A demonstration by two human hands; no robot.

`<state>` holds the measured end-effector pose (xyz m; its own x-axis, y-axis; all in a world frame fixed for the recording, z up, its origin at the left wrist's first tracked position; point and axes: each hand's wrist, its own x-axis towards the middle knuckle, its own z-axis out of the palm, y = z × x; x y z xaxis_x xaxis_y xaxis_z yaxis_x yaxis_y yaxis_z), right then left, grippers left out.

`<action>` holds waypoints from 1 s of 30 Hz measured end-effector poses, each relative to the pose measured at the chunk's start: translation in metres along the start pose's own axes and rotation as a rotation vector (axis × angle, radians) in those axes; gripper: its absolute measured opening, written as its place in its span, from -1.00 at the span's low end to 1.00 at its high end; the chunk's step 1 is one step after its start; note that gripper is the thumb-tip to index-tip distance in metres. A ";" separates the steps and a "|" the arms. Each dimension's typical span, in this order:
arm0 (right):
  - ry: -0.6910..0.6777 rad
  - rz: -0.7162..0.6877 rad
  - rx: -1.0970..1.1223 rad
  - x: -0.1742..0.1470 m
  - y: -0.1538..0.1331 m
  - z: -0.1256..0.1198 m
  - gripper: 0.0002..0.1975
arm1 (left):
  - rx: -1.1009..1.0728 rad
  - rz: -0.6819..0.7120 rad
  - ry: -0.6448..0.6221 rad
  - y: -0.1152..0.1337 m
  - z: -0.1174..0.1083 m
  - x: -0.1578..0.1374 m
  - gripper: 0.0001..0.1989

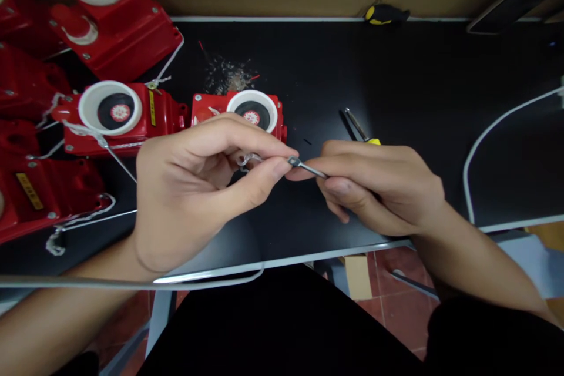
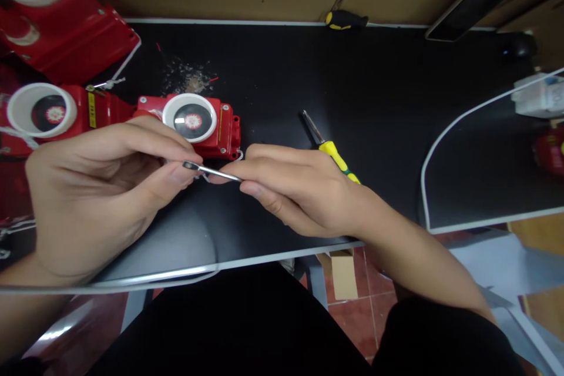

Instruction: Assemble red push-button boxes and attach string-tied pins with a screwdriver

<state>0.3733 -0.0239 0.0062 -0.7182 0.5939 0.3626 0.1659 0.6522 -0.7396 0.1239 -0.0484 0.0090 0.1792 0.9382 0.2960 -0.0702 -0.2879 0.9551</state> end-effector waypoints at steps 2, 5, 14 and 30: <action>-0.013 0.008 0.024 0.001 0.000 -0.001 -0.67 | -0.002 0.010 -0.014 -0.002 -0.001 0.001 -0.72; -0.018 0.029 0.032 0.002 -0.002 -0.001 -0.68 | 0.044 0.025 -0.022 -0.005 -0.003 0.001 -0.72; -0.022 0.028 -0.060 0.000 -0.002 0.003 -0.77 | 0.184 0.081 -0.080 -0.005 -0.009 0.000 -0.73; -0.324 0.224 -0.178 -0.005 0.011 0.002 -0.72 | 0.273 0.487 0.212 -0.018 -0.025 0.012 -0.79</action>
<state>0.3775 -0.0204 -0.0048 -0.8217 0.5697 -0.0136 0.4352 0.6119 -0.6604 0.1032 -0.0274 -0.0053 -0.0119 0.6956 0.7183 0.1649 -0.7072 0.6876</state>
